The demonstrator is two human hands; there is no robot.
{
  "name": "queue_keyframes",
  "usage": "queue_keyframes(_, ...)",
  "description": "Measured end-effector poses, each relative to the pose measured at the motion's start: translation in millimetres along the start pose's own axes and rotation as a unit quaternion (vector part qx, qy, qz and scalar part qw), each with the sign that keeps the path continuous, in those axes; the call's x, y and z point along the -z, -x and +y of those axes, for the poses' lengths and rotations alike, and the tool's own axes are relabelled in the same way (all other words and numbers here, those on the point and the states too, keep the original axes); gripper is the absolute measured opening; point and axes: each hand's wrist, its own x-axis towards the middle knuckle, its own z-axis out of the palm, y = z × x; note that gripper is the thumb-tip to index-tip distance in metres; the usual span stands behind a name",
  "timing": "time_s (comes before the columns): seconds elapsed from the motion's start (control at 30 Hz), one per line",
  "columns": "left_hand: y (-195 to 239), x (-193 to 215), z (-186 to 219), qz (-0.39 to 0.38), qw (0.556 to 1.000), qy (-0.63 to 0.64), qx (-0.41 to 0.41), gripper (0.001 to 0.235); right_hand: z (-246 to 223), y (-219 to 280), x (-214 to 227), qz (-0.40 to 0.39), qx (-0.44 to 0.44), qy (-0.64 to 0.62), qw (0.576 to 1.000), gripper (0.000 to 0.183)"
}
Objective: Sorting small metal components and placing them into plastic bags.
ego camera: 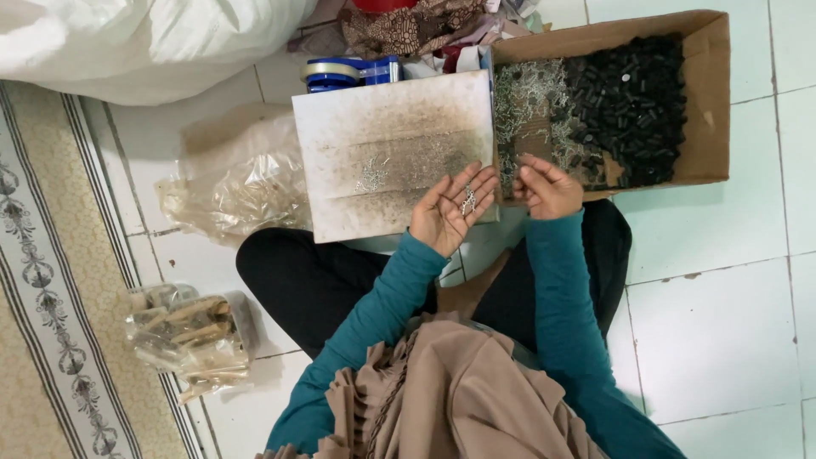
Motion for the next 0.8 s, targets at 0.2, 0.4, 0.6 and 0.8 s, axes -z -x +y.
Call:
queue_keyframes(0.2, 0.2, 11.3, 2.5, 0.037, 0.999, -0.010, 0.008, 0.053, -25.6, 63.6, -56.0, -0.089, 0.097, 0.137, 0.982, 0.022)
queue_keyframes(0.4, 13.5, 26.4, 16.3, 0.063, 0.997, -0.026, -0.035, 0.053, -8.2, 65.9, -88.9, -0.141, 0.144, 0.180, 0.963, 0.017)
queue_keyframes(0.6, 35.1, 37.6, 48.0, 0.190, 0.971, -0.073, -0.126, 0.049, 29.9, 75.6, -146.0, -0.154, 0.138, 0.234, 0.950, 0.016)
queue_keyframes(0.8, 49.4, 20.5, 81.5, 0.233, 0.940, -0.127, -0.214, 0.049, 48.5, 79.0, -196.6, -0.185, 0.143, 0.238, 0.943, 0.021)
